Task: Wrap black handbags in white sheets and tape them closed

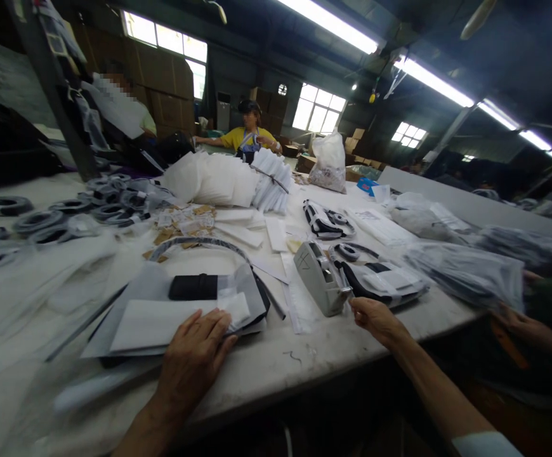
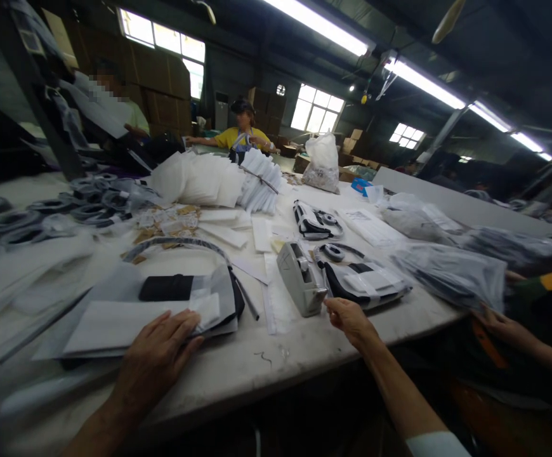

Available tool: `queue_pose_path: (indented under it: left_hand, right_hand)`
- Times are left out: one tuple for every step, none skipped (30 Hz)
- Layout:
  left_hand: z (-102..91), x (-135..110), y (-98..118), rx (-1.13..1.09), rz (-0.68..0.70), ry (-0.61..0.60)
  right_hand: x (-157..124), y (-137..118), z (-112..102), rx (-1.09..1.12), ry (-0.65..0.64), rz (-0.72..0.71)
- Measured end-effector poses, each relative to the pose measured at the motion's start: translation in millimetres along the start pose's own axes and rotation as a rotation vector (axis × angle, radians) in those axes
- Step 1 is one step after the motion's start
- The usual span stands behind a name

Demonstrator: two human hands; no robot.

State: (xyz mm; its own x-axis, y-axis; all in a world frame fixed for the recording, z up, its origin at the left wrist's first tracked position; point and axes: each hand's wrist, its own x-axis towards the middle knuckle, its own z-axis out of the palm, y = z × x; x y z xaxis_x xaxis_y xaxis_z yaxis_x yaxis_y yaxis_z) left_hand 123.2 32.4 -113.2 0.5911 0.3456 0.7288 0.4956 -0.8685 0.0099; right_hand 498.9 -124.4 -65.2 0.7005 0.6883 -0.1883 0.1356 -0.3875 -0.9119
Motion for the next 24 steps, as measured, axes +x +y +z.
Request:
queue_pose_path:
  left_hand:
    - [-0.8, -0.2, 1.4, -0.018, -0.019, -0.010]
    - [-1.7, -0.4, 3.0, -0.039, -0.042, -0.021]
    - [-2.3, -0.7, 4.5, -0.061, -0.066, -0.029]
    - [-2.6, -0.9, 5.8, -0.082, -0.091, -0.033]
    - [-2.7, -1.0, 6.9, -0.100, -0.113, -0.036]
    - [-2.4, -1.1, 7.7, -0.117, -0.130, -0.036]
    - [-1.9, -1.2, 8.2, -0.131, -0.142, -0.036]
    - [-1.3, -1.3, 8.6, -0.143, -0.151, -0.036]
    - [-0.7, -1.5, 8.8, -0.153, -0.158, -0.037]
    - [-0.3, -1.6, 8.8, -0.161, -0.165, -0.040]
    - [-0.2, -1.6, 8.8, -0.167, -0.170, -0.042]
    - [-0.2, -1.6, 8.8, -0.172, -0.174, -0.045]
    - [-0.4, -1.5, 8.7, -0.176, -0.175, -0.049]
    - [-0.6, -1.4, 8.7, -0.180, -0.173, -0.051]
    - [-0.8, -1.4, 8.7, -0.185, -0.172, -0.053]
    - [-0.9, -1.5, 8.8, -0.190, -0.173, -0.055]
    - [-0.8, -1.8, 9.0, -0.194, -0.176, -0.053]
    - [-0.5, -2.3, 9.3, -0.196, -0.181, -0.046]
    - [0.0, -2.9, 9.7, -0.197, -0.186, -0.037]
    - [0.5, -3.6, 10.0, -0.197, -0.188, -0.027]
    - [1.2, -4.3, 10.2, -0.195, -0.188, -0.020]
    - [1.9, -5.0, 10.5, -0.193, -0.188, -0.012]
    - [2.6, -5.8, 10.6, -0.192, -0.190, -0.010]
    - [3.3, -6.4, 10.8, -0.193, -0.194, -0.009]
  right_hand:
    - [1.5, 3.2, 0.0, -0.036, 0.001, 0.002]
    - [3.1, 5.9, -1.4, -0.077, 0.005, 0.001]
    - [4.5, 8.3, -3.7, -0.145, 0.016, -0.001]
    - [5.4, 10.5, -6.4, -0.237, 0.024, -0.003]
    - [5.7, 12.0, -9.0, -0.335, 0.027, -0.005]
    - [4.8, 12.3, -10.5, -0.476, 0.025, -0.009]
    - [2.4, 10.3, -10.2, -0.560, -0.012, -0.018]
    - [-1.8, 5.0, -7.2, -0.601, -0.075, -0.044]
    - [-7.6, -4.4, -1.0, -0.605, -0.165, -0.083]
    - [-14.8, -18.1, 8.6, -0.593, -0.266, -0.132]
    - [-22.6, -36.1, 21.3, -0.605, -0.373, -0.185]
    - [-30.1, -57.6, 36.7, -0.635, -0.458, -0.238]
    - [-36.5, -81.3, 54.0, -0.665, -0.529, -0.295]
    - [-41.0, -105.5, 72.4, -0.693, -0.606, -0.354]
    - [-43.6, -128.5, 91.2, -0.717, -0.693, -0.405]
    - [-44.0, -149.1, 109.9, -0.745, -0.775, -0.444]
    - [-42.7, -166.3, 128.1, -0.795, -0.843, -0.486]
    - [-39.7, -179.8, 145.8, -0.857, -0.899, -0.532]
    - [-35.7, -189.7, 162.6, -0.919, -0.942, -0.580]
    - [-30.9, -196.7, 178.8, -0.986, -0.980, -0.629]
    - [-25.8, -201.4, 194.4, -1.054, -1.015, -0.678]
    - [-20.8, -204.4, 209.5, -1.119, -1.051, -0.724]
    - [-15.9, -206.1, 224.4, -1.183, -1.088, -0.764]
    - [-11.3, -206.8, 239.0, -1.254, -1.118, -0.800]
